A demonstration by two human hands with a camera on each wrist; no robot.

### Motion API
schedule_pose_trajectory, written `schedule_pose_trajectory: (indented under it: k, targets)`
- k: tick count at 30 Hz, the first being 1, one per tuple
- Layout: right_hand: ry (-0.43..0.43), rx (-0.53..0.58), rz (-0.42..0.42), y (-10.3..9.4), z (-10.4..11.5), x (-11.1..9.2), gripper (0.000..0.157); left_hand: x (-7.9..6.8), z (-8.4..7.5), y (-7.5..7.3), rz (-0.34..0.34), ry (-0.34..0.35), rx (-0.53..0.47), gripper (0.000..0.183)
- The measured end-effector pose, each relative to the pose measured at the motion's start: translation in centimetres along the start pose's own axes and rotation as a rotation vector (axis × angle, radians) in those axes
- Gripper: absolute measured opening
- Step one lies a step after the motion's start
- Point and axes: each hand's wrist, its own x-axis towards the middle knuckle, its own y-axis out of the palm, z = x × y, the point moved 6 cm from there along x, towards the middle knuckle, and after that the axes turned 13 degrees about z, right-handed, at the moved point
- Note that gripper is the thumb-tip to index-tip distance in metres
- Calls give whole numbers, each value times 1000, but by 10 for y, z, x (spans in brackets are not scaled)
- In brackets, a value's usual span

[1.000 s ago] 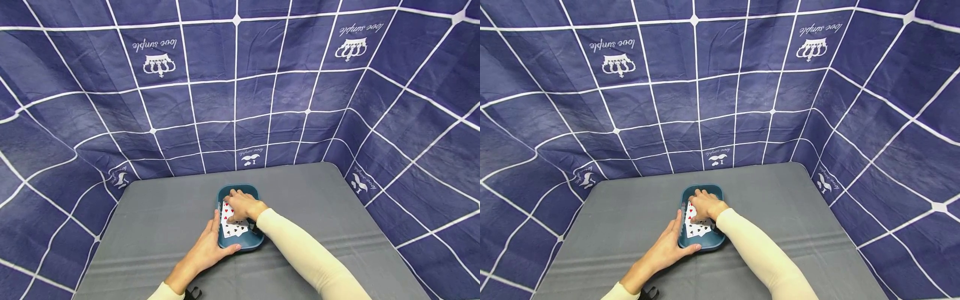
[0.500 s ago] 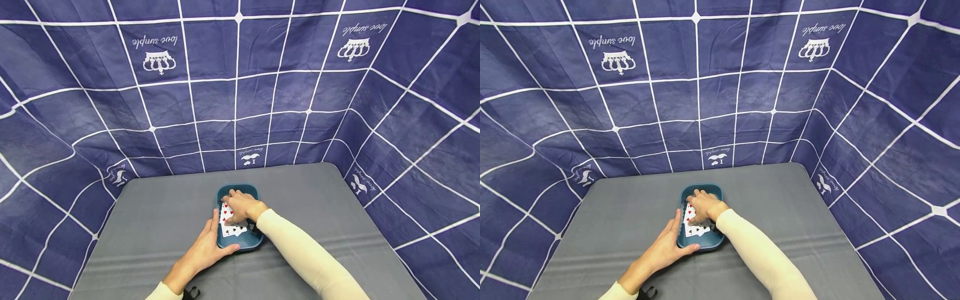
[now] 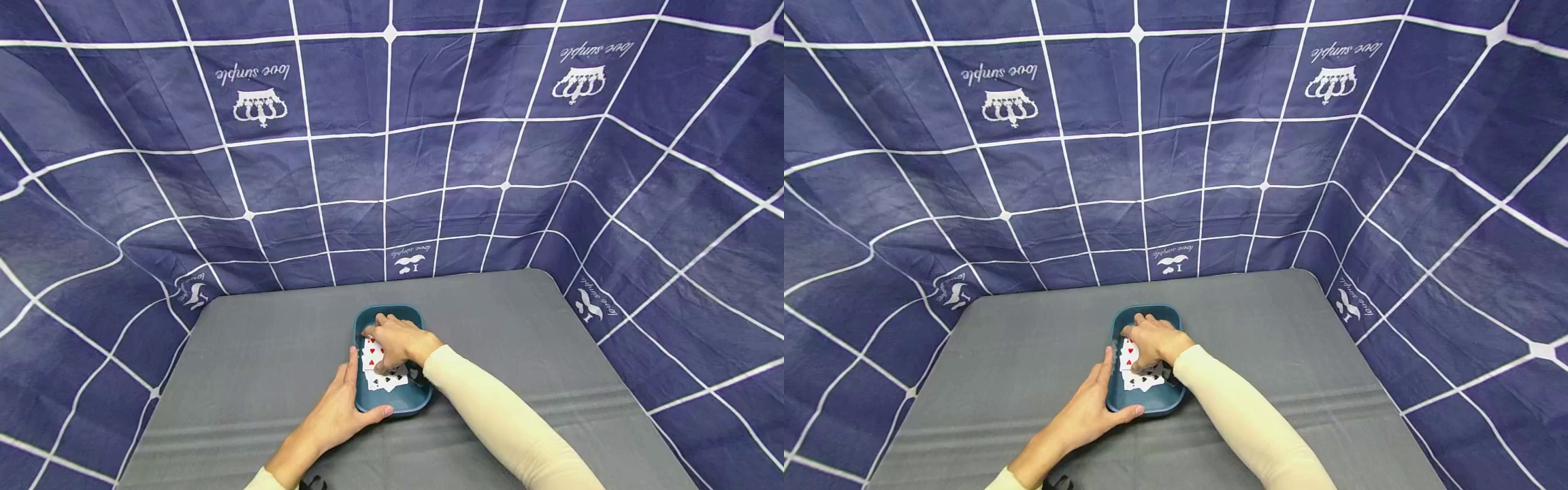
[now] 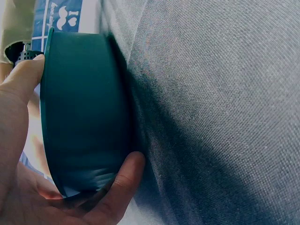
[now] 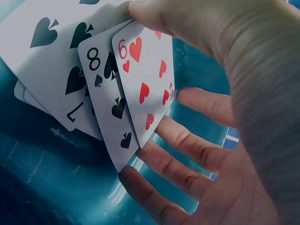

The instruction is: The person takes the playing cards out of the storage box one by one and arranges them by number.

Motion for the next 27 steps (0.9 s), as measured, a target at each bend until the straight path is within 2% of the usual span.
schedule_pose_trajectory:
  k: [12,19,27]
  targets:
    - [-41,73,-1,-10,-6,-9,80,5,2,-2,16,-27,-6,145]
    - [-50,110,-7,-11,-10,-12,82,5,1,0,15,-17,-6,144]
    - [-90,161,-42,-18,-16,-20,77,2,1,1,6,-13,-8,145]
